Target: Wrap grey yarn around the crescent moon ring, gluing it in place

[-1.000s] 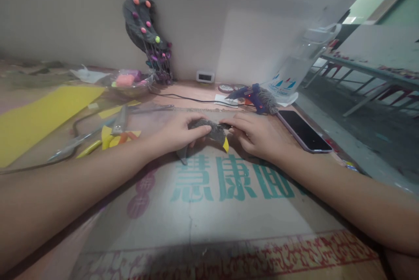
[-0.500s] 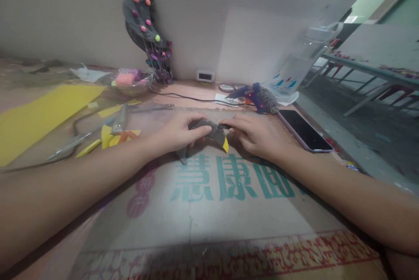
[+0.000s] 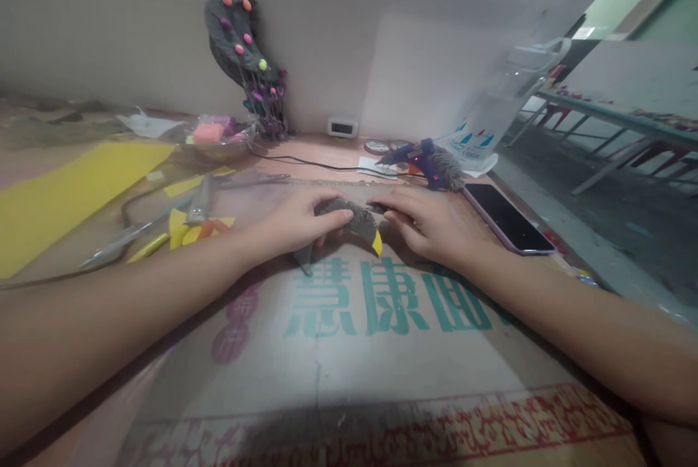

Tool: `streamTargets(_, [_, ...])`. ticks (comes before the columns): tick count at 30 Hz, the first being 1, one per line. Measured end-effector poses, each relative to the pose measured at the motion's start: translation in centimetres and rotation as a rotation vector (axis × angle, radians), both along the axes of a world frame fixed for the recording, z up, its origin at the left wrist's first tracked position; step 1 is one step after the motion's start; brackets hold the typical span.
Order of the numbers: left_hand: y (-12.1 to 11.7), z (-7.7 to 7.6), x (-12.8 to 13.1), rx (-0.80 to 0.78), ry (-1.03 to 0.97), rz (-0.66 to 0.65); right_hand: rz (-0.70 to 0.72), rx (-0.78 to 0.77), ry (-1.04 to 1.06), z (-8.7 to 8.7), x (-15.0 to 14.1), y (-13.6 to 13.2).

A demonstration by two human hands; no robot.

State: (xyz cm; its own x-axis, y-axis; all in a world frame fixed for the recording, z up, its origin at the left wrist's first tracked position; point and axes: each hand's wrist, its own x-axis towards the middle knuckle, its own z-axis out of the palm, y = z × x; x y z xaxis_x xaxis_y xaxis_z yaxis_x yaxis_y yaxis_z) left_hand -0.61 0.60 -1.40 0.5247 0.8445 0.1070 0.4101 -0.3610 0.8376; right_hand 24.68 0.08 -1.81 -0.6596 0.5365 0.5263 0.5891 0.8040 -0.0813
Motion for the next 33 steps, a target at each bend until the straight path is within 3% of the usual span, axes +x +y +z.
streamTargets(20, [-0.01, -0.17, -0.05, 0.061, -0.002, -0.006, 0.037, -0.007, 0.021, -0.43, -0.05, 0.22])
streamTargets(33, [0.09, -0.18, 0.00, 0.014, -0.004, 0.010, 0.000, -0.039, 0.064, -0.46, 0.17, 0.26])
